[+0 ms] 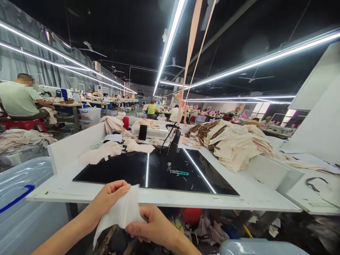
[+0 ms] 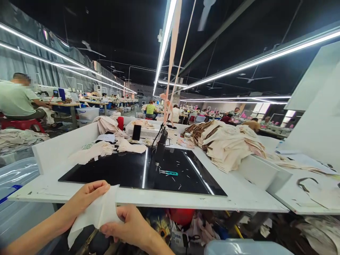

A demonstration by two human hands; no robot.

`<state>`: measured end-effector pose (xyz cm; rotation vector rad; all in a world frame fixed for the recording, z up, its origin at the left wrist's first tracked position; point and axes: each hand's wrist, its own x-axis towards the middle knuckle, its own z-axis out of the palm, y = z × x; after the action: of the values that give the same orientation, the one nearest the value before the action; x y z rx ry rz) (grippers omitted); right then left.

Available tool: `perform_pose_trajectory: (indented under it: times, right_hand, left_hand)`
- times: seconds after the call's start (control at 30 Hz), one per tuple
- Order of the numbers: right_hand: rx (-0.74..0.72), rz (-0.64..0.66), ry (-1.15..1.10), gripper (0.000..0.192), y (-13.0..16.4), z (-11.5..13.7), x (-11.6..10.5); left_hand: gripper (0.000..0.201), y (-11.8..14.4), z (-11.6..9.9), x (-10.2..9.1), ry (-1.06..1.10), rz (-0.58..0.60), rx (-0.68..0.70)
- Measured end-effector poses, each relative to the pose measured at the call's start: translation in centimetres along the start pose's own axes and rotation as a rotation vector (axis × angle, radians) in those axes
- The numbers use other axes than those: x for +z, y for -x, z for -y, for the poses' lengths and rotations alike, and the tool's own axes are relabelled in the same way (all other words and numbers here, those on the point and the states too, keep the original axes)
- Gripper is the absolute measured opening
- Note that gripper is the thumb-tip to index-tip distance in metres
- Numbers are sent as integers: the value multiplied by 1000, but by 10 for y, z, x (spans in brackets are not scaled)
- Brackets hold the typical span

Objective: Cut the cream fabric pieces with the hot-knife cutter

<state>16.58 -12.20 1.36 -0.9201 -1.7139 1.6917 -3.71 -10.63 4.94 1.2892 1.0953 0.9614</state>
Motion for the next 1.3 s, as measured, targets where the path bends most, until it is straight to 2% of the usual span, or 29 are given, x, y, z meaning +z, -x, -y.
perform_pose_trajectory:
  times: [0.2, 0.5, 0.8, 0.93, 1.07, 1.3]
  right_hand:
    - [-23, -53, -58, 57, 20, -4, -9]
    - [-49, -128, -120, 55, 46, -14, -24]
    - [-37, -156, -111, 60, 52, -24, -33]
    - [-6, -165, -112, 58, 53, -24, -34]
    - [41, -188, -104, 49, 51, -27, -36]
    - [79, -218, -116, 47, 35, -22, -36]
  left_hand:
    - [55, 5, -11, 21, -53, 13, -49]
    - [53, -8, -12, 50, -135, 75, -73]
    - [55, -9, -20, 70, -192, 56, -62]
    - [58, -10, -21, 70, -180, 37, -51]
    - [62, -21, -12, 64, -195, 28, -37]
    - [74, -51, 12, 40, -233, 38, -33]
